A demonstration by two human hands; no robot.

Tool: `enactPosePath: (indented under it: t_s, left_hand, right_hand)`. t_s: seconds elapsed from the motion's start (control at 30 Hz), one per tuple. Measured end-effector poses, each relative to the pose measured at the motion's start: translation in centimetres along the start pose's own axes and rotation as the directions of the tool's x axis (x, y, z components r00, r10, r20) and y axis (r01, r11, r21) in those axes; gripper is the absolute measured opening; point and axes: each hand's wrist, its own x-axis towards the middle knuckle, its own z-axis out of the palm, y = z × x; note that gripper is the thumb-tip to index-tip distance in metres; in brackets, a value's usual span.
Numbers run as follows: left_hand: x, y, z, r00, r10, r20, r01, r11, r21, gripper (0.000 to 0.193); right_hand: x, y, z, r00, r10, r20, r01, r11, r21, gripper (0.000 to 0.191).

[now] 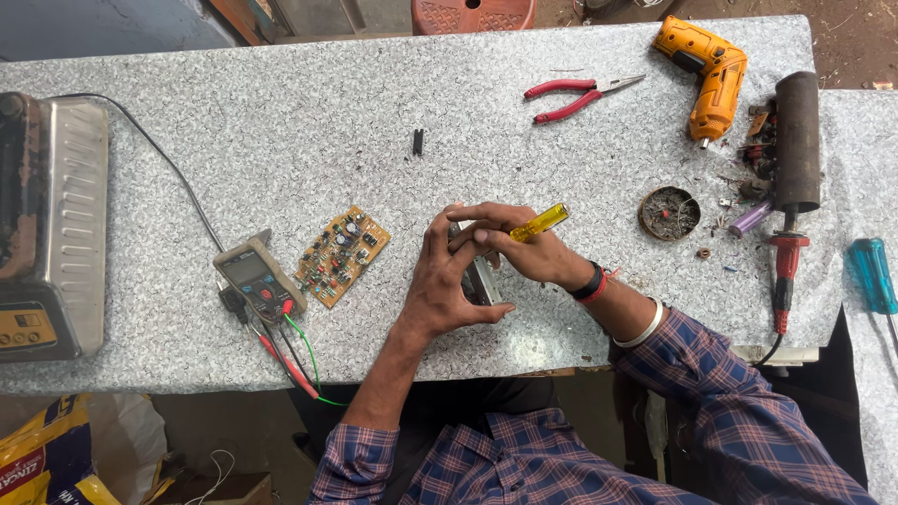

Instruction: The person unscrews the cover of a white electronic enclosure with a yellow screwdriver, works on the circuit board and components inside, then reassembles the enclosure, tightening its screws on the workbench. A multimeter with test leads sits beside the circuit board throughout.

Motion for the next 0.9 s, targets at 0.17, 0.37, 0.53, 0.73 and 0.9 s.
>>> enactPosePath:
  t_s: [0.17, 0.37, 0.53, 0.73, 0.9]
  left_hand:
    - [-0.13, -0.06, 0.03, 1.000, -0.008, -0.020, 0.008, 1.000, -0.025, 0.100]
    - [-0.01, -0.03, -0.10, 0.998, 0.059, -0.037, -0.059, 0.998, 0.019, 0.098]
    - [-0.02, 0.08, -0.28, 1.000, -0.002, -0.003, 0.002, 0.999, -0.037, 0.097]
    - [0.04, 0.29, -0.34, 1.000, -0.011, 0.014, 0.011, 1.000, 0.010, 0.093]
    - [0.15, 0.34, -0.62, 1.000, -0.003, -0.008, 0.002, 0.999, -0.054, 0.096]
  right_hand:
    - [0.03, -0.11, 0.11, 0.999, 0.042, -0.017, -0.042, 0.999, -0.021, 0.050]
    - [-0.11, 0.16, -0.06, 0.999, -0.039, 0.020, 0.037, 0.994, 0.100, 0.053]
    - [-0.17, 0.45, -0.11, 0.999, -0.034, 0.022, 0.035, 0.999, -0.032, 0.041]
    - [-0.41, 0.68, -0.36, 0.999, -0.012, 0.031, 0.010, 0.999, 0.050, 0.053]
    - [-0.09, 0.70, -0.25, 0.999, 0.032, 0.018, -0.033, 0.996, 0.079, 0.039]
